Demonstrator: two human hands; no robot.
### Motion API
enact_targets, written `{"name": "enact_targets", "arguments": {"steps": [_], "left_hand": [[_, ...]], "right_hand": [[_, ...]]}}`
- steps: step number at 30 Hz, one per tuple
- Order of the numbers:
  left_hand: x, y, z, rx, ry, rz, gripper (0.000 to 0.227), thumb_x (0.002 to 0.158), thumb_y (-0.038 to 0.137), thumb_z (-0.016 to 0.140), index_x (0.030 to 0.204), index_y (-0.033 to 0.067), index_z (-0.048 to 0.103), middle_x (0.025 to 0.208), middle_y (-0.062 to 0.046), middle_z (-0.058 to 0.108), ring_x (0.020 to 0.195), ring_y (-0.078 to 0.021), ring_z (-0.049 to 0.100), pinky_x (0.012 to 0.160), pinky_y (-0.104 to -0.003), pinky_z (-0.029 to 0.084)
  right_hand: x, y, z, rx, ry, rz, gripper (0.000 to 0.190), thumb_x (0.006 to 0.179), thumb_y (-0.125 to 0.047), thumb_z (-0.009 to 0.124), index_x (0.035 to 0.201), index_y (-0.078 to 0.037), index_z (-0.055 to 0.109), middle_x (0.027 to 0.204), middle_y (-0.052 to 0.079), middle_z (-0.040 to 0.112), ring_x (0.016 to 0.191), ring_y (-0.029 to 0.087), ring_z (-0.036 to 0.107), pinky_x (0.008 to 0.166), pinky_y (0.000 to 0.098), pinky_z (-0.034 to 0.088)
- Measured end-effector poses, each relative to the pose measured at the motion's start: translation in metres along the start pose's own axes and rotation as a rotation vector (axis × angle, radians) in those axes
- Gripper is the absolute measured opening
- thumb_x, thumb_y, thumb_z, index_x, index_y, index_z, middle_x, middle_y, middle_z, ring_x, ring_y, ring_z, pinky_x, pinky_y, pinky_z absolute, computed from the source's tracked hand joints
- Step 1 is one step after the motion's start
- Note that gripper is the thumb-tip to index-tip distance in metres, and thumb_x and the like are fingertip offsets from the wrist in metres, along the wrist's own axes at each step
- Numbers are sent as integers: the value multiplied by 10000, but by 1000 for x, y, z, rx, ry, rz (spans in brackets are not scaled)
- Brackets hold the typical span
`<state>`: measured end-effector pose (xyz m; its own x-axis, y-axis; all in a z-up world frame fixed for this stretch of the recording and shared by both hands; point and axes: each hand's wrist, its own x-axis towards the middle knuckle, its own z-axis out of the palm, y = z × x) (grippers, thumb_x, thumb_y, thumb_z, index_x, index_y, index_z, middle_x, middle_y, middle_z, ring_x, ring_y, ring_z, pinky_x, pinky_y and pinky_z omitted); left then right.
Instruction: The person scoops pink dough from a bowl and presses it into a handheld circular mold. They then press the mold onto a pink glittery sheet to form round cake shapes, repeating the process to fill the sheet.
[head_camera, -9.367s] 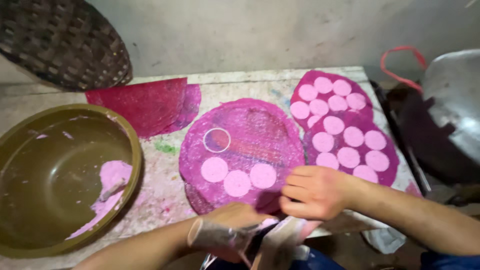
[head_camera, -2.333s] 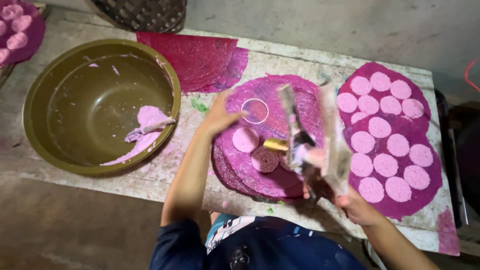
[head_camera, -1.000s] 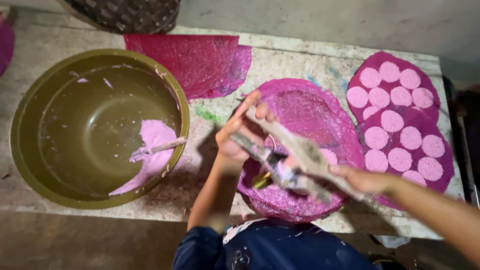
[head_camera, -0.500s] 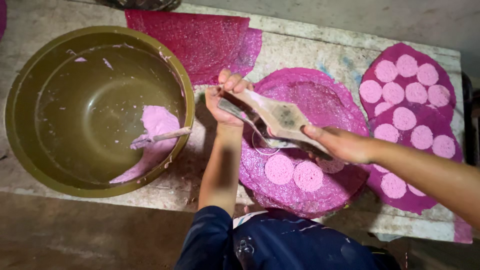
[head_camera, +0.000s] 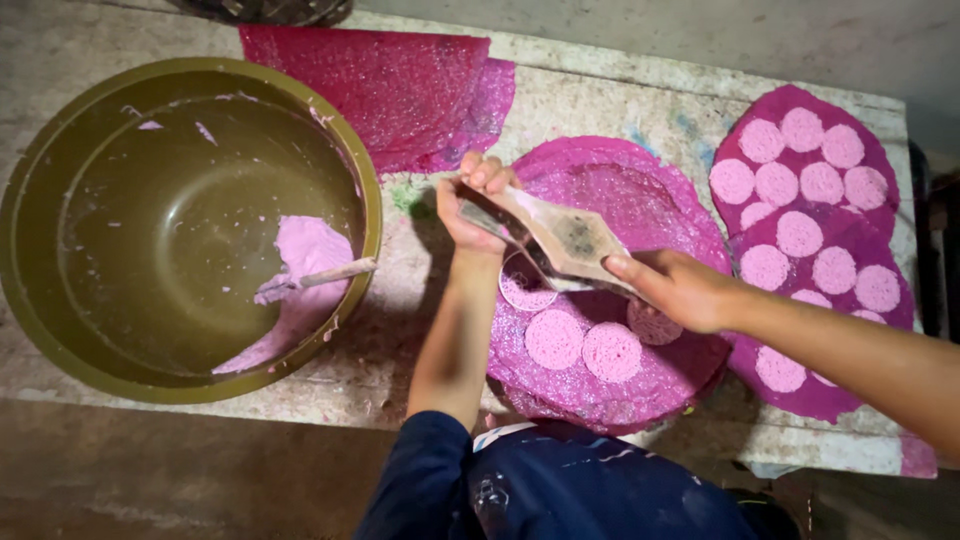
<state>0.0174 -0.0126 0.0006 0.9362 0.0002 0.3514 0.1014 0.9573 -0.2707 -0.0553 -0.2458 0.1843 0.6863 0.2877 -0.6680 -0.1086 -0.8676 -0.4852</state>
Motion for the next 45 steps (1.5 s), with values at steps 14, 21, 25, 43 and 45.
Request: {"name": "enact_targets", "arguments": {"steps": [14, 21, 25, 43, 45], "left_hand": [[0, 30, 22, 145, -75, -91, 182, 992, 333, 513, 982, 153, 543, 881, 1, 546, 875, -185, 540, 914, -432, 552], [4, 6, 16, 194, 52, -15, 205, 915, 363, 529, 923, 160, 501, 869, 4, 553, 869, -181, 547, 913, -416, 515], [16, 19, 23, 210, 31, -95, 178, 936, 345, 527, 952, 171, 492, 867, 11, 547, 868, -176, 545, 883, -395, 509], [-47, 20, 99, 2118, -98, -709, 957, 761, 176, 735, 1597, 40, 289, 1622, -221, 361, 1360, -436, 380, 1096, -541, 289], [-60, 9, 100, 2282, -315, -772, 1169, 719, 209, 842, 1630, 56, 127, 1635, -254, 263, 1493, -414, 251, 1199, -547, 165]], "right_hand": [[16, 4, 36, 234, -70, -34, 719, 949, -644, 344, 1012, -30, 712, 699, 69, 682, 615, 185, 644, 601, 372, 541], [15, 12, 12, 123, 15, -14, 723, 967, -647, 365, 985, -17, 720, 656, 72, 652, 579, 168, 631, 581, 352, 547], [19, 15, 21, 192, 65, -88, 711, 980, -626, 384, 975, 2, 718, 665, 57, 646, 584, 164, 623, 581, 355, 537], [13, 112, 49, 821, 163, -533, 644, 956, -644, 510, 1115, -32, 630, 879, 45, 665, 755, 149, 620, 649, 316, 522], [7, 119, 47, 873, 197, -636, 744, 950, -729, 495, 1134, -20, 627, 912, 49, 655, 811, 138, 619, 710, 302, 512]]}}
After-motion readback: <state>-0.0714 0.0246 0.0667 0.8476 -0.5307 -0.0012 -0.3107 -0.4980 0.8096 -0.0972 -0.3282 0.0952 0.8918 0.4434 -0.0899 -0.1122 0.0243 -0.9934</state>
